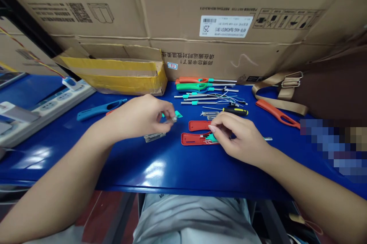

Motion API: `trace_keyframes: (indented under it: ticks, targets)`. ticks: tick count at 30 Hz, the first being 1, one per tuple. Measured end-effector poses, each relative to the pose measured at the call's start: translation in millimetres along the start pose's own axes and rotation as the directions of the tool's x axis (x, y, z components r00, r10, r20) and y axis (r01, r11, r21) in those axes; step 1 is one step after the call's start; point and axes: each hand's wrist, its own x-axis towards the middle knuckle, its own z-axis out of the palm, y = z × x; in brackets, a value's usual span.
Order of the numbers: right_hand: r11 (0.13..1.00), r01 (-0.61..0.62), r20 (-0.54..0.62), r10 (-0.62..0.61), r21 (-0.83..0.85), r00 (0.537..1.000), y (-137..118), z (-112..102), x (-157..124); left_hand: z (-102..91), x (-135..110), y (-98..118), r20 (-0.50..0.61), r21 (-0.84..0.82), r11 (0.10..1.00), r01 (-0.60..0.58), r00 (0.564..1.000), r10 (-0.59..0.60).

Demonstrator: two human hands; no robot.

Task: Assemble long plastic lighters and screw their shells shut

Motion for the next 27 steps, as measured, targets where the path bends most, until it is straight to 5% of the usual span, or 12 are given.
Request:
trace_keyframes:
  ticks: [4,10,20,27]
  targets:
    - [0.998,0.059,-0.027,-0.058,0.006,0.998,0,-1,-1,21.8,5,28,-0.099,-0.458,0.873,-0.168,0.986,0.138]
    - [0.978,0.204,-0.089,-0.208,-0.044,0.974,2,-6,-3,47.6,7,52,-0.134,-0.748,0.649,-0.137,0.989,0.055]
    - [0.942,0.304,-0.113,-0.320,-0.142,0.941,7,-9,-6,62.3,4,56,-0.073,-0.885,0.455,-0.097,0.995,0.069]
    - [0.911,0.350,-0.111,-0.379,-0.216,0.919,3,-14,-6,59.9,0,60,-0.041,-0.863,0.490,-0.124,0.983,0.177]
